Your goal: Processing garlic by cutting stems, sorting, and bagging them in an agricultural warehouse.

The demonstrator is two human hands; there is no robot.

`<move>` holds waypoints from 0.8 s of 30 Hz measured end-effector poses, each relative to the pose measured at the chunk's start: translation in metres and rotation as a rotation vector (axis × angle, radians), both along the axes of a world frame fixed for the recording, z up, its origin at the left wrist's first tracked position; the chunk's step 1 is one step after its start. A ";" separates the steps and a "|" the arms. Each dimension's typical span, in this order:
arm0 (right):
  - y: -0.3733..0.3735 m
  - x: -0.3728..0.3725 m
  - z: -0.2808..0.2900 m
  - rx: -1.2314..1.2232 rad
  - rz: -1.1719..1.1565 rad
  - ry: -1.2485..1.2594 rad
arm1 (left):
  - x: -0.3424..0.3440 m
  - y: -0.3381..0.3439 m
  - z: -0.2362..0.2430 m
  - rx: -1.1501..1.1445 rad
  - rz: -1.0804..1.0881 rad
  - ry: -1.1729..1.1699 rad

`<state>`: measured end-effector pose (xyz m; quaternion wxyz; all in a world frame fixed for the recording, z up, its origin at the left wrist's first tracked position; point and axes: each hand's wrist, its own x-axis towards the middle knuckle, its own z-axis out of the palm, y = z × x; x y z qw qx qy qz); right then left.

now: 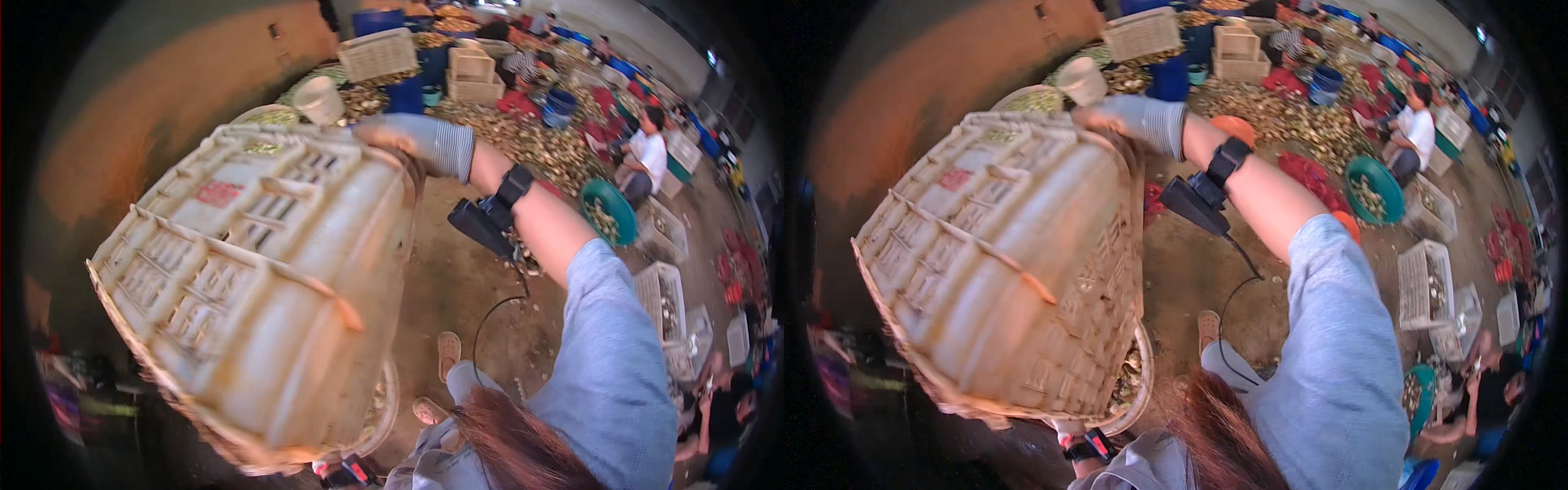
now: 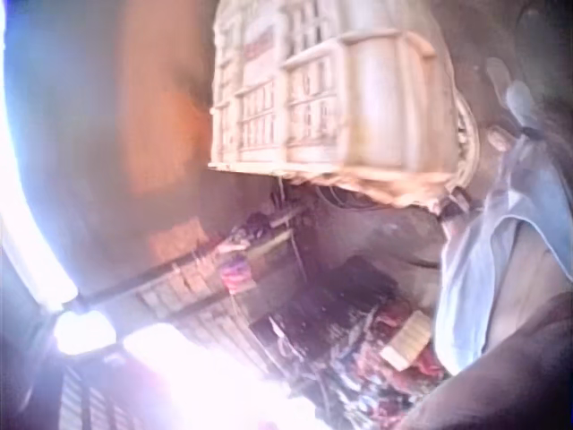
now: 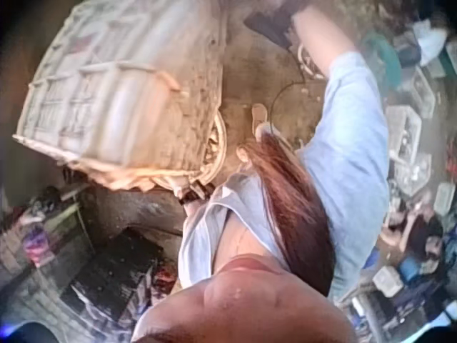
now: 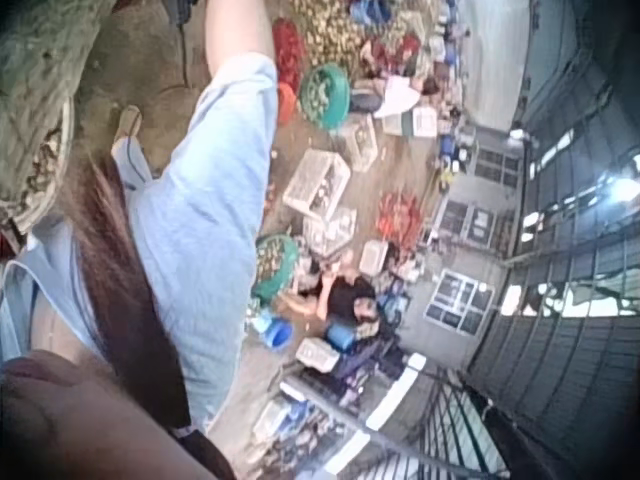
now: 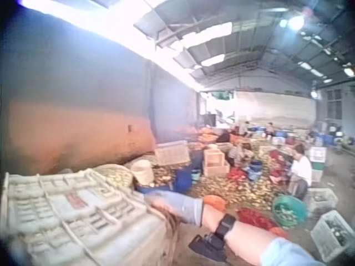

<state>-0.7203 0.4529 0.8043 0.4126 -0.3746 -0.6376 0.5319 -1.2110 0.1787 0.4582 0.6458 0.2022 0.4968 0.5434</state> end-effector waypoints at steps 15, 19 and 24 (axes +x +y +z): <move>0.124 0.161 -0.135 0.191 -0.699 -0.596 | 0.242 0.140 0.010 -0.197 -0.203 -0.153; 0.142 0.161 -0.279 0.165 -0.526 -0.738 | 0.262 0.123 0.011 -0.317 -0.173 -0.038; 0.069 0.184 -0.466 0.084 -0.407 -0.834 | 0.306 0.141 -0.018 -0.522 -0.197 0.185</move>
